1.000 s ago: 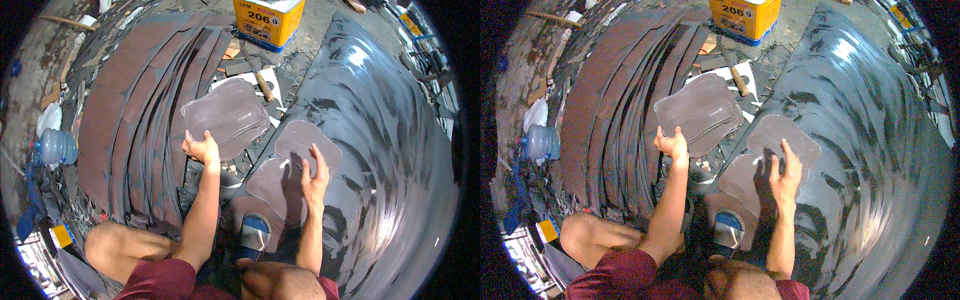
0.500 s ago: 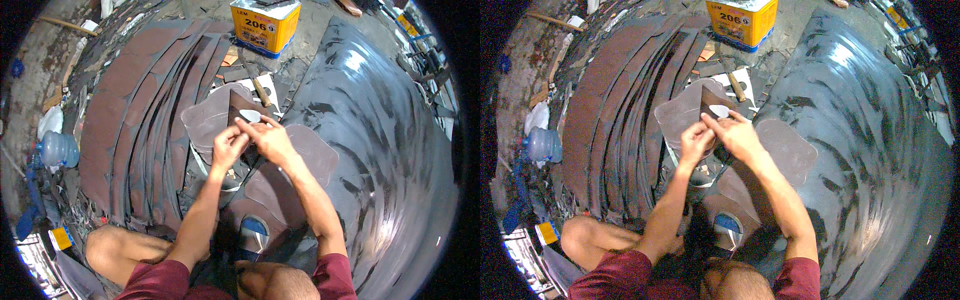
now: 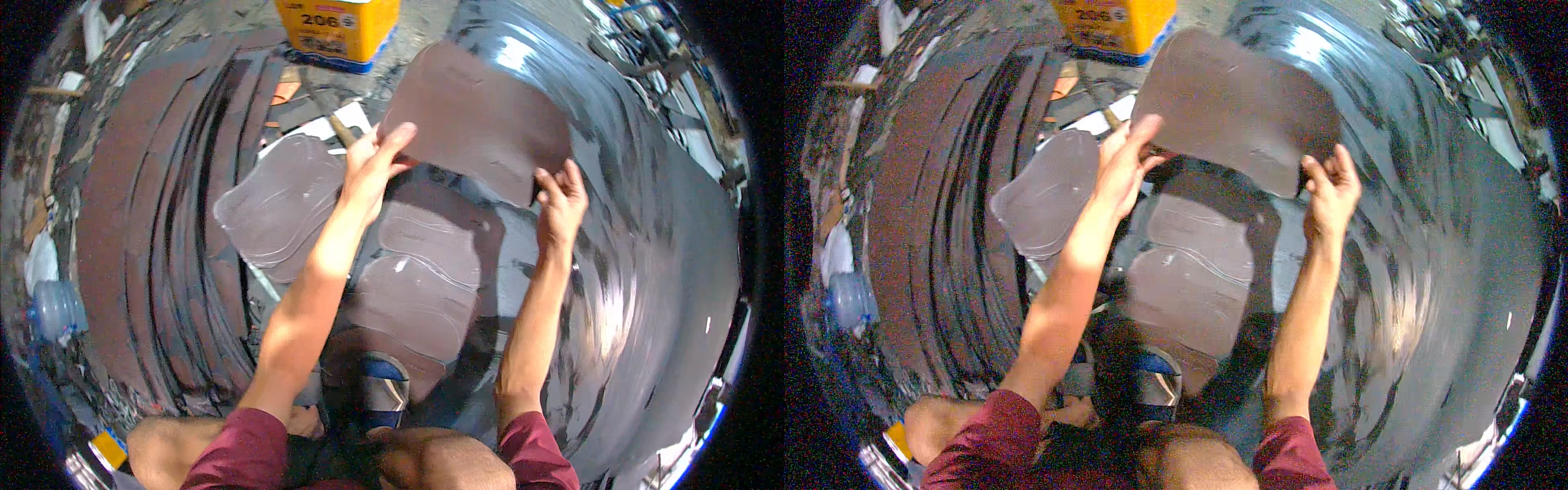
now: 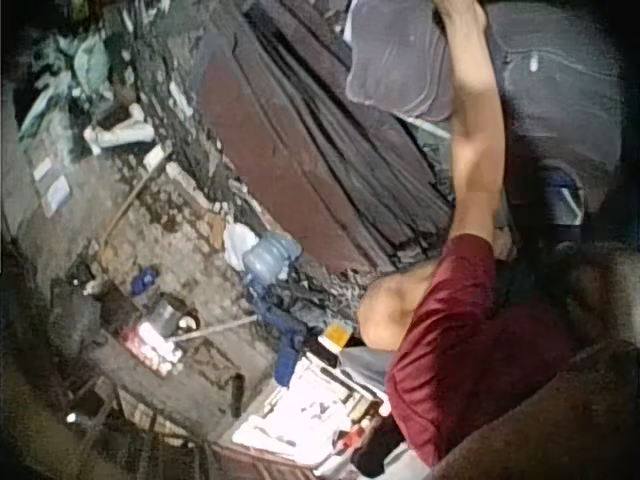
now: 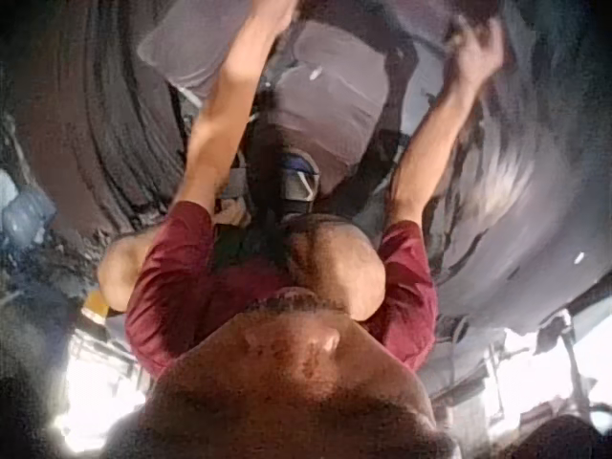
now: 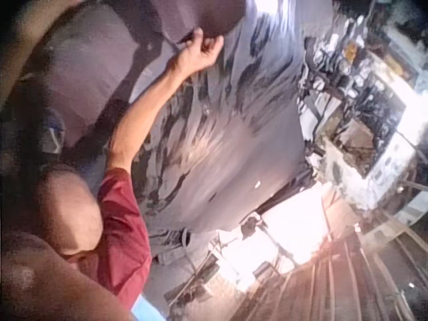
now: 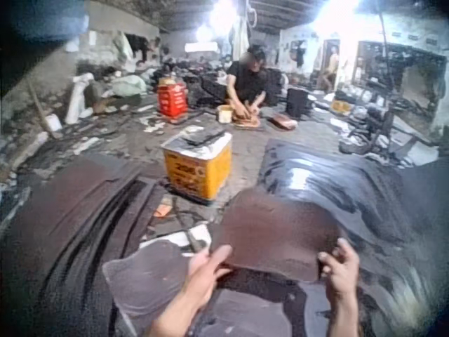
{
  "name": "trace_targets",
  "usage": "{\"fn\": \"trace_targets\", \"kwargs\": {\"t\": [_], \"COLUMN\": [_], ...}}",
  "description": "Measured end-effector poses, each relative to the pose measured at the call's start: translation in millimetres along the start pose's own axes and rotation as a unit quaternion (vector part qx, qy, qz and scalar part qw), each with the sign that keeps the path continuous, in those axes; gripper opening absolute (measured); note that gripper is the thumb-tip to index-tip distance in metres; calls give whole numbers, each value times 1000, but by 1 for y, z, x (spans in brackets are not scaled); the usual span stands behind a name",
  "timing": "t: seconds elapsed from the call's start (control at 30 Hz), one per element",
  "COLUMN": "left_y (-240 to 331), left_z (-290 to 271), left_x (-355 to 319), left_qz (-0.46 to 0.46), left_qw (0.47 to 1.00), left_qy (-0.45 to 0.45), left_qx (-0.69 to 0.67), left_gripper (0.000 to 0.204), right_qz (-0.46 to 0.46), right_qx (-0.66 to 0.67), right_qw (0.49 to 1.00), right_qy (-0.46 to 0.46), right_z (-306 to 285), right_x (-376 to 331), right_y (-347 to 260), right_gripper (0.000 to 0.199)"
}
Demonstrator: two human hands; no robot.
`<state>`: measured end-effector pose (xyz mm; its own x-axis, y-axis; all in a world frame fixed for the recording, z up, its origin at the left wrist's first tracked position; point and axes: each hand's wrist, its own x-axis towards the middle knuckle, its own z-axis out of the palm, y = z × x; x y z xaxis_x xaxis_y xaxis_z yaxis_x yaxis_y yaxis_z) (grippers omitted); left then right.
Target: The person sits on the floor and arranges multiple brown shoe insoles in a staggered, overlapping pattern on a large dark sheet. The person repeatedly picks up, positions, and smooths the insoles by hand to form a continuous layout.
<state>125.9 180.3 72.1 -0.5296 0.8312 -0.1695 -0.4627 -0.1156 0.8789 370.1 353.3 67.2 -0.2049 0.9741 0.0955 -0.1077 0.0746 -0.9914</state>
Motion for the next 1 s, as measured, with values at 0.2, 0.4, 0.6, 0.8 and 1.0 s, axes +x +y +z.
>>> {"fn": "trace_targets", "kwargs": {"t": [0.2, 0.4, 0.6, 0.8, 1.0], "left_y": [-66, -124, -138, -127, -159], "left_z": [-3, -53, -74, -31, -20], "left_x": [83, 127, 131, 109, 82], "left_qz": [-224, -175, -136, 50, 153], "left_qw": [950, 943, 947, 777, 613], "left_qy": [71, 39, 52, 7, -143], "left_qx": [205, 280, 288, 628, 761], "left_gripper": [32, 47, 44, 56, 80], "right_qz": [81, 130, 137, 58, -179], "right_qx": [-60, -133, -141, -353, -655], "right_qw": [995, 983, 980, 934, 733], "right_qy": [-7, -7, -34, -2, 37], "right_z": [-27, -35, -17, -34, 47], "right_x": [29, 45, 37, 35, 7], "right_y": [103, 144, 139, 149, 117], "right_gripper": [50, 53, 51, 56, 81]}}
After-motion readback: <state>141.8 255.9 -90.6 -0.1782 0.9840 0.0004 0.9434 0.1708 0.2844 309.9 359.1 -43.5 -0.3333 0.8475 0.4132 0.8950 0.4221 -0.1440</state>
